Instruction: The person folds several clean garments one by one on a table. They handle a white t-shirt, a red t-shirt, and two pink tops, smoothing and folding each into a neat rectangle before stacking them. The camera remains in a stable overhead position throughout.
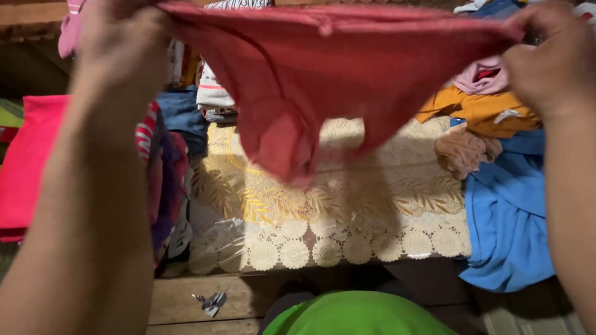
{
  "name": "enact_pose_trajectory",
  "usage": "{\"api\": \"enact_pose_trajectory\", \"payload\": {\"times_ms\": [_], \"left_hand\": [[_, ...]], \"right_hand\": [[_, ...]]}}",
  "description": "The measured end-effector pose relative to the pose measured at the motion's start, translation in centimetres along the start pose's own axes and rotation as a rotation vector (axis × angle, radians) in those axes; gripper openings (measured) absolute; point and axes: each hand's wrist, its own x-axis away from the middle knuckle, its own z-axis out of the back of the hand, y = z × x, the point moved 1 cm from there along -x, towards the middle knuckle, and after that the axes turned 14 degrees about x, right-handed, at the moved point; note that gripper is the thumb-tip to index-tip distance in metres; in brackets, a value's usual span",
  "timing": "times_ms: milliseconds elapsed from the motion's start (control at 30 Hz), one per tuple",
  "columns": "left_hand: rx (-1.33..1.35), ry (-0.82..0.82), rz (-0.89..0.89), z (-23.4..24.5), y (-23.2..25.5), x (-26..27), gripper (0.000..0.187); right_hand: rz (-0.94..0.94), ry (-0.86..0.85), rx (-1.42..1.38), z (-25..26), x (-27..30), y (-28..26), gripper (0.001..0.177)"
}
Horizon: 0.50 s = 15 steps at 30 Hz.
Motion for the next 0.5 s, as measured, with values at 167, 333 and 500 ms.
{"api": "enact_pose_trajectory", "payload": {"times_ms": [167,333,500], "left_hand": [[-0.215,-0.281,-0.351,1.9,1.8,3.9,0.014],[0.5,0.006,0.252,2.1,-6.4,13.3,0.037],[-0.496,-0.247,0.071,-1.0,-13.6,24.7,0.022]], "right_hand": [[0.05,0.129,-0.12,2.0,3.2,-1.0,0.016],[0.072,-0.051,0.145,1.1,16.1,-6.3,0.037],[-0.021,-0.387,0.157,-3.9,26.3,-10.2,0.037]]}}
